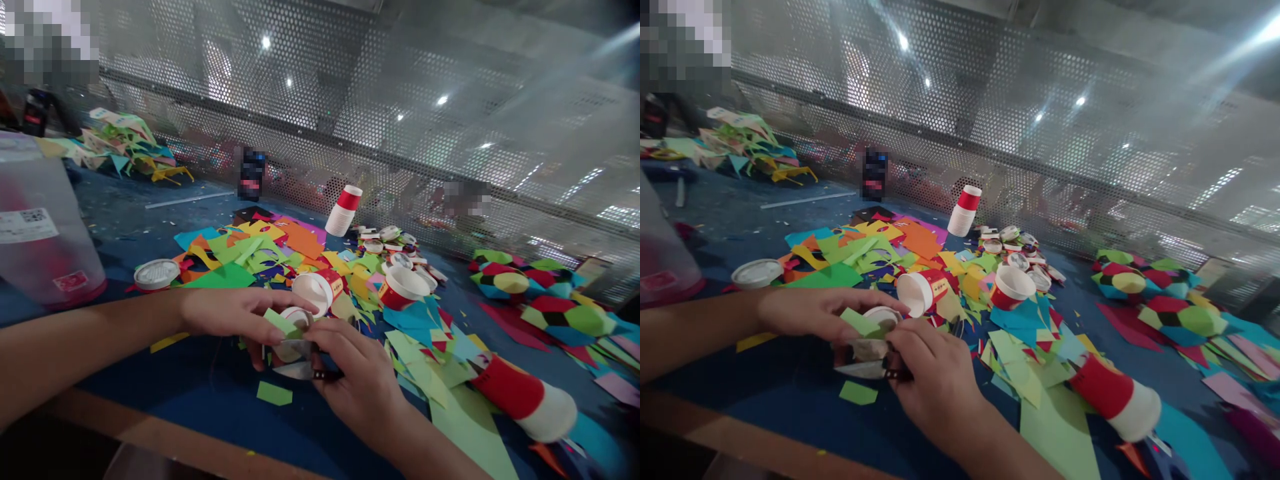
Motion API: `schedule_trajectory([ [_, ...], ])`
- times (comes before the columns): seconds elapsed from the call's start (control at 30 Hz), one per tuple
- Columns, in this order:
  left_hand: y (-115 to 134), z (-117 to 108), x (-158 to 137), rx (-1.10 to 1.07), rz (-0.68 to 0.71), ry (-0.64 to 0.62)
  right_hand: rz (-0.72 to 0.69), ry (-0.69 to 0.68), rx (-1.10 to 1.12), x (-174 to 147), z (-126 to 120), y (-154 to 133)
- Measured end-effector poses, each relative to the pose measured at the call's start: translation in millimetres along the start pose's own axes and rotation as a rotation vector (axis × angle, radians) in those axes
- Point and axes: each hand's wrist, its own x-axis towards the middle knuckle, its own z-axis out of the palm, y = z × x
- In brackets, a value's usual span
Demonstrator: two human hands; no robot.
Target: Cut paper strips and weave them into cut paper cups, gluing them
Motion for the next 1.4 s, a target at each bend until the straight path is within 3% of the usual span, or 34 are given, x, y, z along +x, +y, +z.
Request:
schedule_trajectory([
  [0.37, -0.7, 0.5, -0.3, -0.093, -0.006, -0.026, -0.044, 0.002, -0.043, -0.5, -0.1, 3.4],
  [0.57, -7.0, 0.7, 3.5, -0.169, 0.059, -0.052, -0.093, 0.063, -0.089, -2.8, 1.8, 6.0],
  [1.17, -2.8, 8.9, 6.0, -0.129, 0.077, 0.060, -0.121, 0.007, -0.126, -9.0, 0.5, 7.8],
  [1.4, -6.5, 5.3, 6.4, -0.155, 0.129, 0.123, -0.076, 0.067, -0.148, -3.6, -1.8, 6.4],
])
